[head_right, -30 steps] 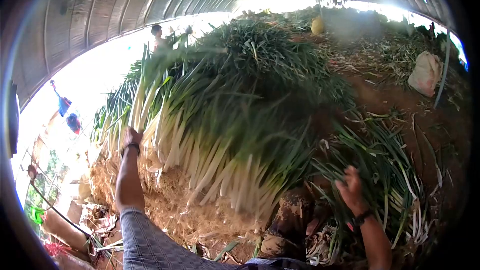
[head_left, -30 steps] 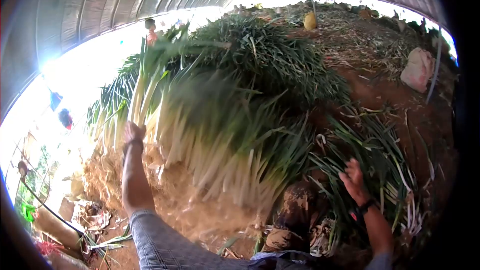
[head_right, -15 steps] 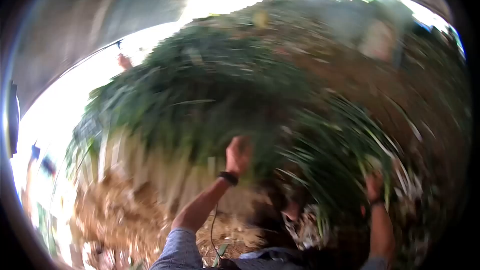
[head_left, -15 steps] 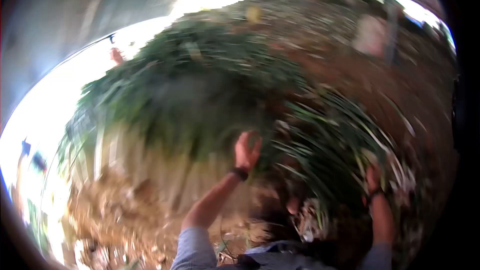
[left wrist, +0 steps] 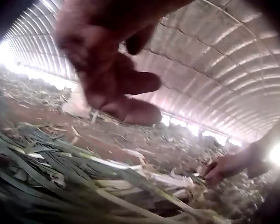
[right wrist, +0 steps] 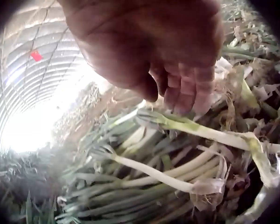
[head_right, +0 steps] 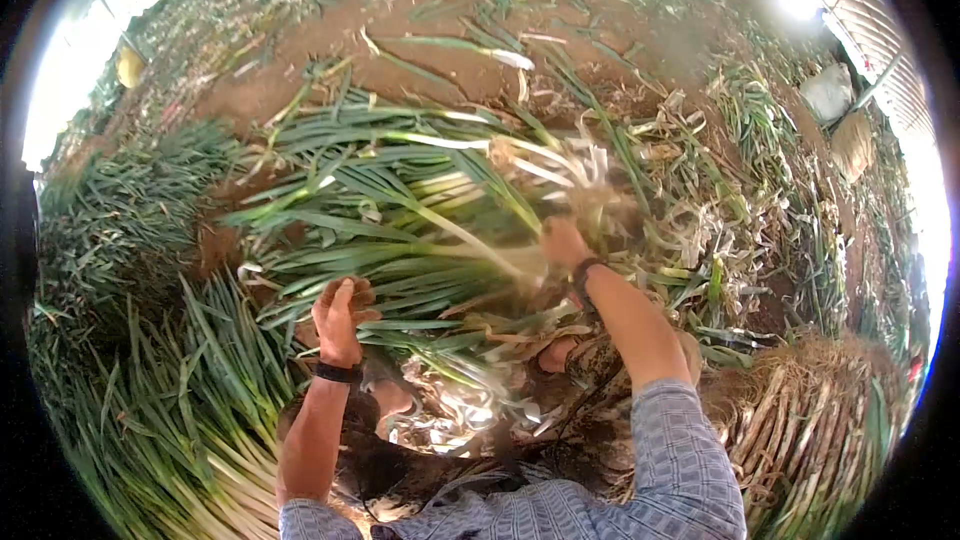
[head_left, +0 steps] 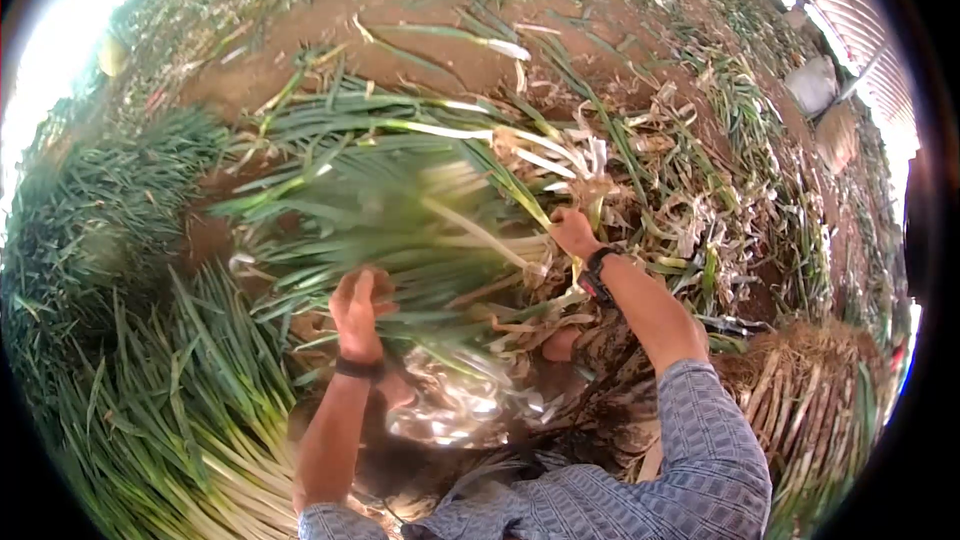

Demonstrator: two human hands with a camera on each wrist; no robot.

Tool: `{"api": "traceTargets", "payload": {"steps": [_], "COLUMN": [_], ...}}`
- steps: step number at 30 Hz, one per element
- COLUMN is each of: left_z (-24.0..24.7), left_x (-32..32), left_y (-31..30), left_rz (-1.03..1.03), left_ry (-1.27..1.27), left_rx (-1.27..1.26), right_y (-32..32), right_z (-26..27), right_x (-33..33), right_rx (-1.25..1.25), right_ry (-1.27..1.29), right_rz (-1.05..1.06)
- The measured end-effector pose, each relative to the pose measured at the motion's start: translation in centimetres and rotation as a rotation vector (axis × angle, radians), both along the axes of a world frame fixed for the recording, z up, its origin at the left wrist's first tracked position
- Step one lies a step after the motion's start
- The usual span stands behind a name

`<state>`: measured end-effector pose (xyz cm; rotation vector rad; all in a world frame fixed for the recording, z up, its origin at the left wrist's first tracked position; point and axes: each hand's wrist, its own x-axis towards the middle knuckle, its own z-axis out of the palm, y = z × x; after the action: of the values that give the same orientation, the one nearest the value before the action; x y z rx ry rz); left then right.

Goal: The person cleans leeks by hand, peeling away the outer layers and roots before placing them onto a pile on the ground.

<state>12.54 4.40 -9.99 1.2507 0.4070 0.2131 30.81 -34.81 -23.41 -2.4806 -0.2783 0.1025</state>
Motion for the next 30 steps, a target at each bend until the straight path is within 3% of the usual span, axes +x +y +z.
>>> {"api": "traceTargets", "payload": {"steps": [3,6,7,10,11,14,16,18,21,24,25,27,29,30], "left_z": [3.1,4.1,3.4,3.5,3.7,3.6,4.2,4.2,2.0,1.8,1.6,0.1,-1.9,-2.9], "left_x": [2.1,3.4,3.7,4.2,4.4,4.8,5.1,4.8,4.5,4.1,3.8,3.5,3.1,2.8], "left_y": [-2.6,-3.8,-3.6,-3.7,-3.8,-4.0,-4.4,-4.7,-5.8,-5.8,-5.9,-5.9,-7.0,-7.5], "left_rz": [-0.054,-0.223,-0.271,-0.295,-0.303,-0.366,-0.405,-0.448,-0.496,-0.528,-0.532,-0.594,-0.537,-0.512], "left_ry": [0.058,0.046,0.046,0.162,0.187,0.189,0.210,0.219,0.155,0.167,0.203,0.258,0.403,0.471], "left_rx": [-0.147,-0.175,-0.133,-0.106,-0.111,-0.099,-0.091,-0.063,-0.027,0.000,-0.001,0.025,-0.022,-0.041], "right_y": [4.1,9.6,10.4,10.3,9.6,9.2,7.8,6.8,5.2,6.9,6.7,5.8,6.5,7.0], "right_z": [-2.6,-3.5,-4.5,-5.7,-7.6,-6.2,-5.3,-4.1,-4.0,-2.2,-1.2,1.4,8.4,11.9], "right_x": [0.4,1.0,1.6,3.0,2.5,2.6,1.3,-0.1,-0.9,-1.3,-1.8,-1.9,-2.2,-2.2], "right_rx": [-0.206,-0.237,-0.388,-0.581,-0.613,-0.694,-0.335,-0.237,-0.327,-0.364,-0.237,-0.164,-0.117,-0.069], "right_ry": [0.225,0.455,0.420,0.615,0.468,0.743,0.925,0.907,0.805,0.894,0.821,0.686,0.548,0.602], "right_rz": [0.203,0.069,0.180,0.398,0.375,0.569,0.565,0.501,0.453,0.559,0.568,0.644,0.672,0.630]}}
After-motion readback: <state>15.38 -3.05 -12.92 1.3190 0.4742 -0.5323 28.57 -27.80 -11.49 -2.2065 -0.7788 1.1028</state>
